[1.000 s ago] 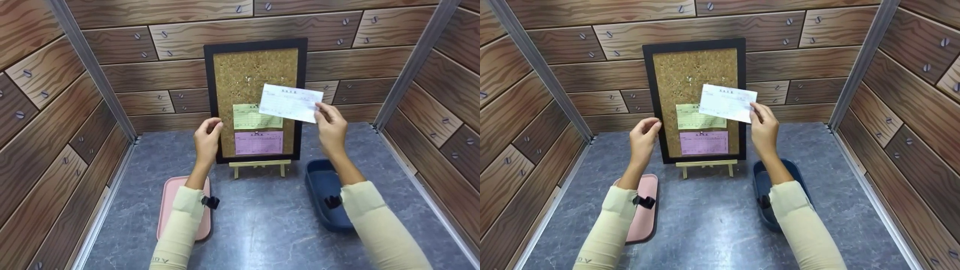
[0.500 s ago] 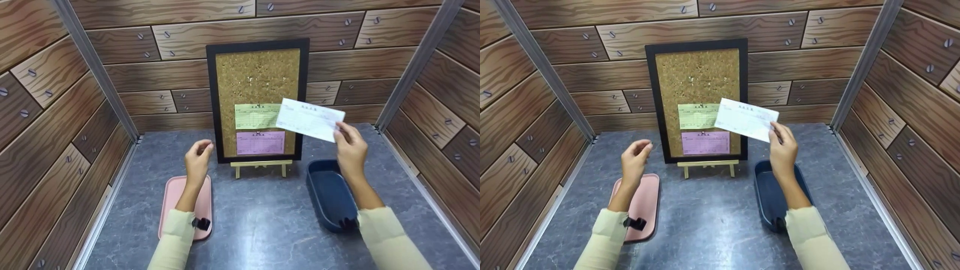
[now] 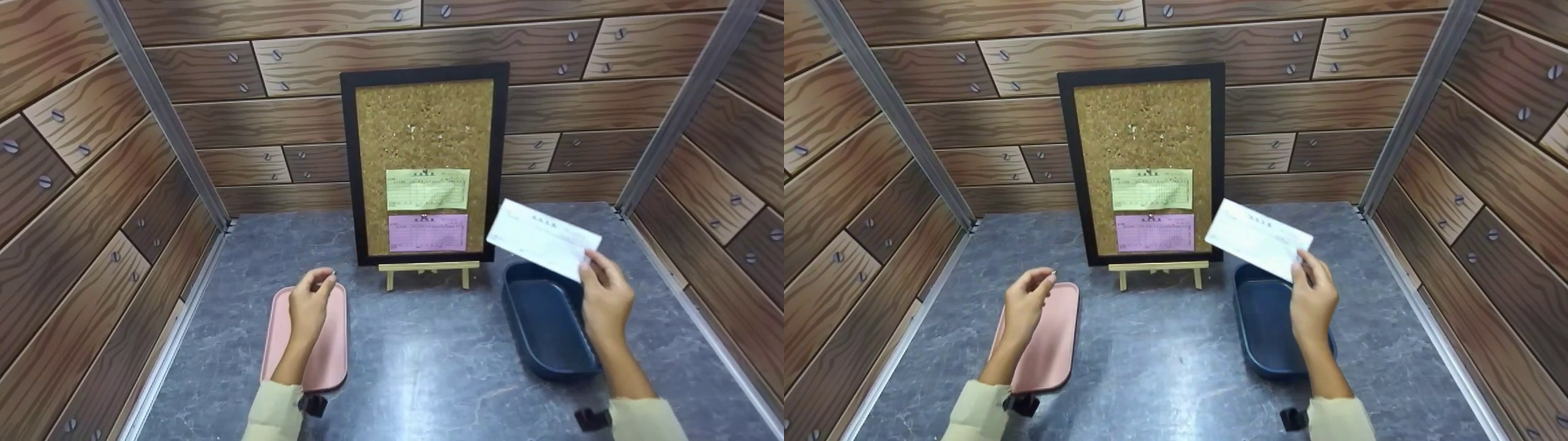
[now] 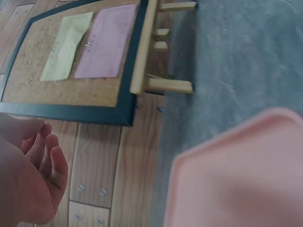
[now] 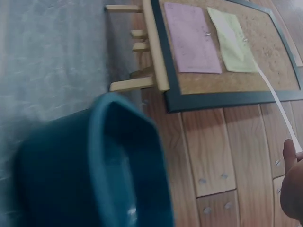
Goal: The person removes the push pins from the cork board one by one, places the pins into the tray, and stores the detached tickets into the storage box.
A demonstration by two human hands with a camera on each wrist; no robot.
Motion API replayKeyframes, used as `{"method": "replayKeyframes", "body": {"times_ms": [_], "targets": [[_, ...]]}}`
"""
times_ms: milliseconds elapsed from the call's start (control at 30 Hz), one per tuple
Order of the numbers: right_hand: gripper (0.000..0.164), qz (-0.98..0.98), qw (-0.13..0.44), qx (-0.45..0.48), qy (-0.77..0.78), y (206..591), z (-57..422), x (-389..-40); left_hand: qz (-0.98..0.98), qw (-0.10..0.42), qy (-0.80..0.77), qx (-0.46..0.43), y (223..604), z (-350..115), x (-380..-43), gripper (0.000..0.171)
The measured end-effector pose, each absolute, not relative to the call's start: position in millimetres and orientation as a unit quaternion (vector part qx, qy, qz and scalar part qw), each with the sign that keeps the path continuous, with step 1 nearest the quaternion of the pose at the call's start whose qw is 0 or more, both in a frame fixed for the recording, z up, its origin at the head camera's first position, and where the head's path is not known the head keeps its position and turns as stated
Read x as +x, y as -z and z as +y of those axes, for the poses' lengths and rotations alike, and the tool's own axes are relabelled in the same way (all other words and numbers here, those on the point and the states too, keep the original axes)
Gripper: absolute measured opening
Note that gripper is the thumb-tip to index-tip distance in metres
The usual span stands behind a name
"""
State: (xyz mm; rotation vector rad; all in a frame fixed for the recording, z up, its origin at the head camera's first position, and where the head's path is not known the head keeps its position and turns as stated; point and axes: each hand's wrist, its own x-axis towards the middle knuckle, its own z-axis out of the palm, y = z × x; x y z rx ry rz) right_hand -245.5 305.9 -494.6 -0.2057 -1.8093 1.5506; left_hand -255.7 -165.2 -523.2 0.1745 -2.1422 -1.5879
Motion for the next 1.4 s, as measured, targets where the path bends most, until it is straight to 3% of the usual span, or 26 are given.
{"method": "replayKeyframes", "body": {"times_ms": [333, 600, 1400], "targets": [[0.032, -0.748, 0.316, -0.173, -0.558, 541.0, 322.4, -219.5, -0.807, 0.205, 0.542, 0.118, 555.7, -188.8, -238.8, 0.014], [0.030, -0.774, 0.303, -0.213, -0.514, 555.4, 334.7, -209.3, -0.836, 0.176, 0.497, 0.154, 584.9, -193.4, -222.5, 0.012], [0.028, -0.854, 0.259, -0.195, -0.408, 571.4, 333.2, -209.8, -0.893, 0.114, 0.408, 0.151, 613.5, -208.0, -217.2, 0.014]]}}
